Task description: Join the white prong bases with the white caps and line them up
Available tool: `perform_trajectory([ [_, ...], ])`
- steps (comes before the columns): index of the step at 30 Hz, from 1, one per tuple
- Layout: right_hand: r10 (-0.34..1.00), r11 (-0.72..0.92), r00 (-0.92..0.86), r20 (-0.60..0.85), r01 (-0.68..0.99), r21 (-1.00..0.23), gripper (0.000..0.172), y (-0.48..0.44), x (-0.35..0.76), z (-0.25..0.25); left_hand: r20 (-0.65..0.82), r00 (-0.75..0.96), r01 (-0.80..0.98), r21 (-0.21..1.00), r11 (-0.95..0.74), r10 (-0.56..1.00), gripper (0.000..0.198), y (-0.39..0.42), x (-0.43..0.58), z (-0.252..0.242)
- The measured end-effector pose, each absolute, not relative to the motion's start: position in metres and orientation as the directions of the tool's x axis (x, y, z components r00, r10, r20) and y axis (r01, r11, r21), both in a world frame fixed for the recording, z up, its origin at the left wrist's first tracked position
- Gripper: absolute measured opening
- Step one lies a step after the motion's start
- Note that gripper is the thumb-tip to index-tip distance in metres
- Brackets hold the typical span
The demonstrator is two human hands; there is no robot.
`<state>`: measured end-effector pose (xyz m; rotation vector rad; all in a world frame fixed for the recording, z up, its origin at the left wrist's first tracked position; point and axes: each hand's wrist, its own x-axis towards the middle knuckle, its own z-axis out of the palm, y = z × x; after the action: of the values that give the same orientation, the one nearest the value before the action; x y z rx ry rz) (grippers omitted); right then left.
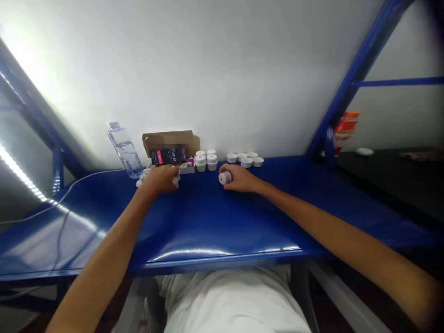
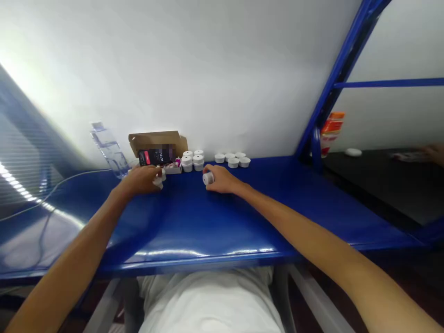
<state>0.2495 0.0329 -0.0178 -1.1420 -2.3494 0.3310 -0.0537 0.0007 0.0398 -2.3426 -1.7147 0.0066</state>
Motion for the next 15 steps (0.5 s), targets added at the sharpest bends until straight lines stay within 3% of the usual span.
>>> perform_trajectory([
  [4,0.772,0.633,-0.481,0.416,0.521,-0.573,0.044,0.030,0.243,-0.019,0.126,0.421,0.906,-0.008,-0.424,0.898,0.037,0.002,-0.047,0.037],
  [8,0.776,0.597,-0.417,0.474,0.243,-0.764,0.041,0.017,0.231,-0.013,0.207,0.524,0.785,0.256,-0.563,0.826,0.054,-0.005,-0.020,0.028],
  [11,0.706,0.655,-0.415,0.574,0.077,-0.751,0.038,0.006,0.224,-0.010,0.234,0.588,0.645,0.441,-0.624,0.774,0.059,-0.009,-0.006,0.019],
  [15,0.636,0.717,-0.433,0.639,0.022,-0.697,0.035,-0.004,0.219,-0.013,0.182,0.631,0.525,0.616,-0.588,0.754,0.069,-0.005,-0.010,0.015],
])
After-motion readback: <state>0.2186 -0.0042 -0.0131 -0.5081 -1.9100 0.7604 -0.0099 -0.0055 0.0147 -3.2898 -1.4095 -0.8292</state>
